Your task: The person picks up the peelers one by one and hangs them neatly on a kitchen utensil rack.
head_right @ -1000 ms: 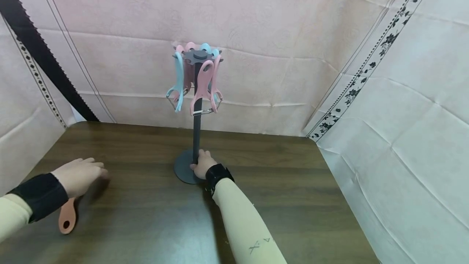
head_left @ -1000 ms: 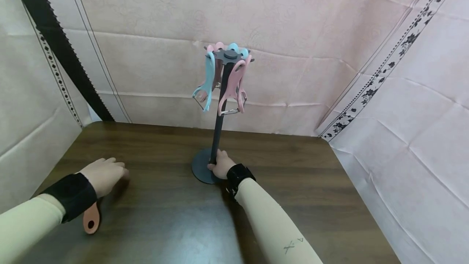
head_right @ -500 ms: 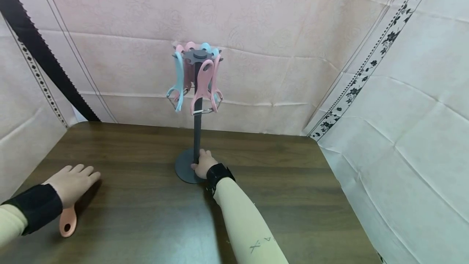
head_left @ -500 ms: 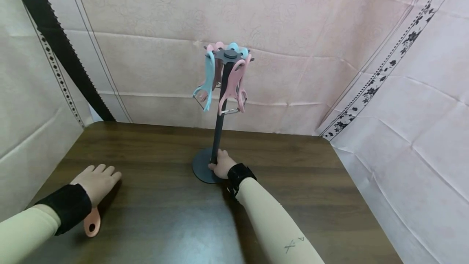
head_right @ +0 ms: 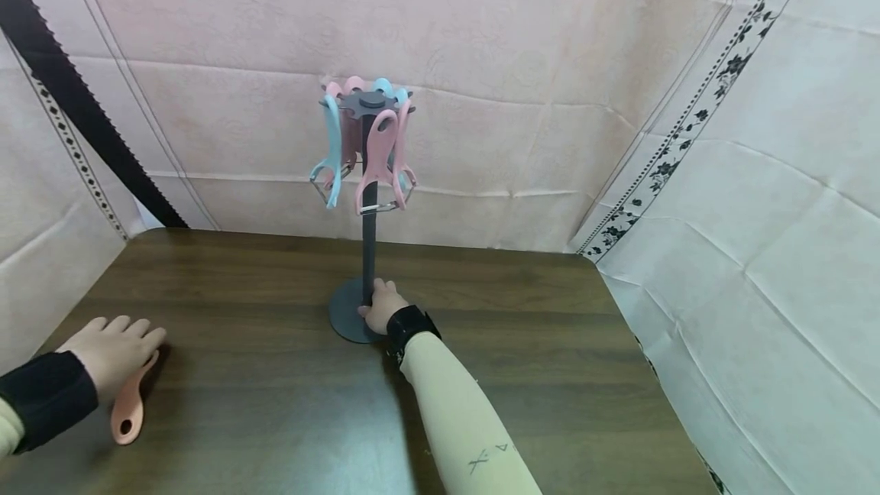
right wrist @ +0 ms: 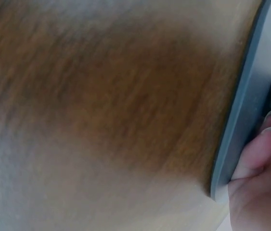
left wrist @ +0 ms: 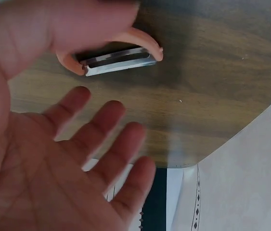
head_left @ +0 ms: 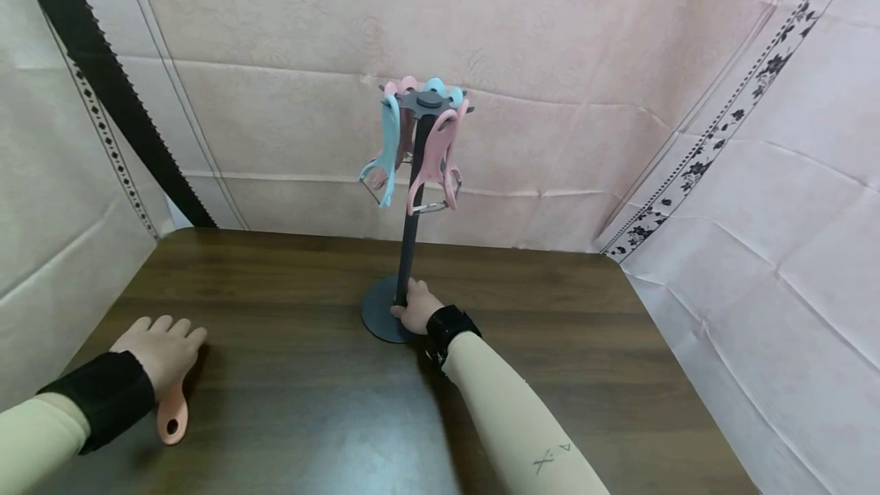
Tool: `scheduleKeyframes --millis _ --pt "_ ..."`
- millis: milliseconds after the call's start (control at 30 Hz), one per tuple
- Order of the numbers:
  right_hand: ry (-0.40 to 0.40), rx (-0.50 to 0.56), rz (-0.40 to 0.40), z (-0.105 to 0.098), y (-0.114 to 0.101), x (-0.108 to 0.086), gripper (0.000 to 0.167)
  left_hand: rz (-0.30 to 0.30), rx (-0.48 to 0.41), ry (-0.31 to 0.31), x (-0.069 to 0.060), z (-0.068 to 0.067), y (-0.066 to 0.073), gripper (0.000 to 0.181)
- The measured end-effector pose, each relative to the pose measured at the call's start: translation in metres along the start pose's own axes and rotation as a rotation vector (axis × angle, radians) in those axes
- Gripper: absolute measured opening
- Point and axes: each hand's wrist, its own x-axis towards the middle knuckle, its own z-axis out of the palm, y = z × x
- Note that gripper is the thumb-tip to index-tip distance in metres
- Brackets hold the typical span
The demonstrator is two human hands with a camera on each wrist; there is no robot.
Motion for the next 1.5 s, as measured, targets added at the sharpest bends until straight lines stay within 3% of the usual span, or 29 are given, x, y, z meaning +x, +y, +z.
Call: scheduleKeyframes --millis 133,400,600,1333,1500 --pt "0.002 0.001 -0.007 -0.001 -0.002 -0.002 0.026 -0.005 -0.017 -0.012 -0.006 -0.002 0.003 0.050" --pt "0.007 0.000 -0.007 0.002 0.001 0.003 0.026 0.003 -0.073 0.016 -0.003 0.010 0.005 0.059" --pt "-0.002 0.004 0.002 0.003 0.001 0.004 0.025 -0.006 -0.066 0.032 -0.001 0.010 0.009 0.052" --pt "0.000 0.005 0.001 0.002 0.000 0.003 0.022 0.164 -0.207 0.010 0.009 -0.011 0.016 0.068" --pt "0.001 0.001 -0.001 0.002 0.001 0.004 0.021 0.171 -0.243 0.006 0.011 -0.014 0.017 0.059"
